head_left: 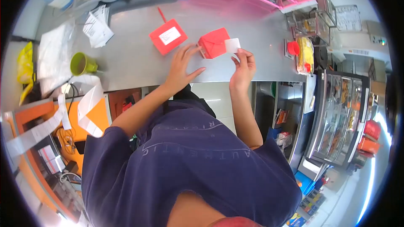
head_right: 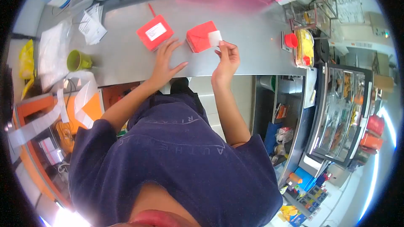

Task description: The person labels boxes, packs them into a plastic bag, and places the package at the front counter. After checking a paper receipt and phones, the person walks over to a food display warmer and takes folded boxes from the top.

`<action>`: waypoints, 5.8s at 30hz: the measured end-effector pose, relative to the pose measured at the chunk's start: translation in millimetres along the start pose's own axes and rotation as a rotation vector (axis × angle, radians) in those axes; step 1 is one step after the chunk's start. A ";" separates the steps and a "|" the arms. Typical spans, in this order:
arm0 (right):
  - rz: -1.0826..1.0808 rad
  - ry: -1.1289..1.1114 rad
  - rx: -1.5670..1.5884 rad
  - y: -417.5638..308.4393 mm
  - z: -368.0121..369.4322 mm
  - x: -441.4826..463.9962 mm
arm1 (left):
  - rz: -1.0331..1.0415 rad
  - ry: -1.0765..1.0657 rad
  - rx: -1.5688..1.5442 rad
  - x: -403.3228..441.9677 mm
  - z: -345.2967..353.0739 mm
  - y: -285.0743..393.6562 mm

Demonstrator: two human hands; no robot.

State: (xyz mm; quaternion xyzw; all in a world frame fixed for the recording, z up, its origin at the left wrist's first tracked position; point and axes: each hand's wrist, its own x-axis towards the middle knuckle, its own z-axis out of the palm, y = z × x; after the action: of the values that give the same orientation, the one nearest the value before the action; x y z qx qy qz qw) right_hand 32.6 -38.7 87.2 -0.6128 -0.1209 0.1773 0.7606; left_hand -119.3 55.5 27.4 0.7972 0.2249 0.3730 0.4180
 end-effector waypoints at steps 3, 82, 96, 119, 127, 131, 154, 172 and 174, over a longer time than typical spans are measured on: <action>-0.014 0.060 -0.114 7.2 -23.5 17.7 | 0.144 -0.047 0.165 34.0 38.4 -15.6; 0.098 -0.374 -0.307 43.0 -11.7 167.6 | 0.112 -0.101 0.214 73.6 111.7 -78.7; -0.292 -0.482 -0.640 79.1 11.5 164.1 | 0.101 -0.146 0.242 73.6 106.1 -76.9; -0.294 -0.402 -0.695 87.5 13.7 157.6 | 0.151 -0.090 0.210 70.4 107.7 -83.1; -0.338 -0.408 -0.724 86.2 14.6 158.0 | 0.158 -0.084 0.199 70.7 108.2 -83.9; -0.347 -0.431 -0.725 85.1 15.5 156.6 | 0.154 -0.083 0.219 70.6 108.5 -83.4; -0.927 -1.014 -0.743 -14.8 129.9 241.4 | -0.296 -0.064 0.827 157.0 74.3 -53.4; -1.075 -0.205 -0.933 75.9 392.1 392.4 | -0.256 -0.329 -0.035 135.4 -109.4 -22.4; -1.034 -0.143 -0.939 90.9 395.0 404.1 | -0.390 -0.375 -0.347 109.0 -203.8 -3.1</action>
State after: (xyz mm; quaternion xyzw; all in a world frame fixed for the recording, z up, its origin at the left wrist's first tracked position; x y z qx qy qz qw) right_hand 230.1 498.3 71.9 -0.7272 -0.5104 -0.2381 0.3923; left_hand -211.2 231.9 145.0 0.7107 0.2256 0.1653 0.6455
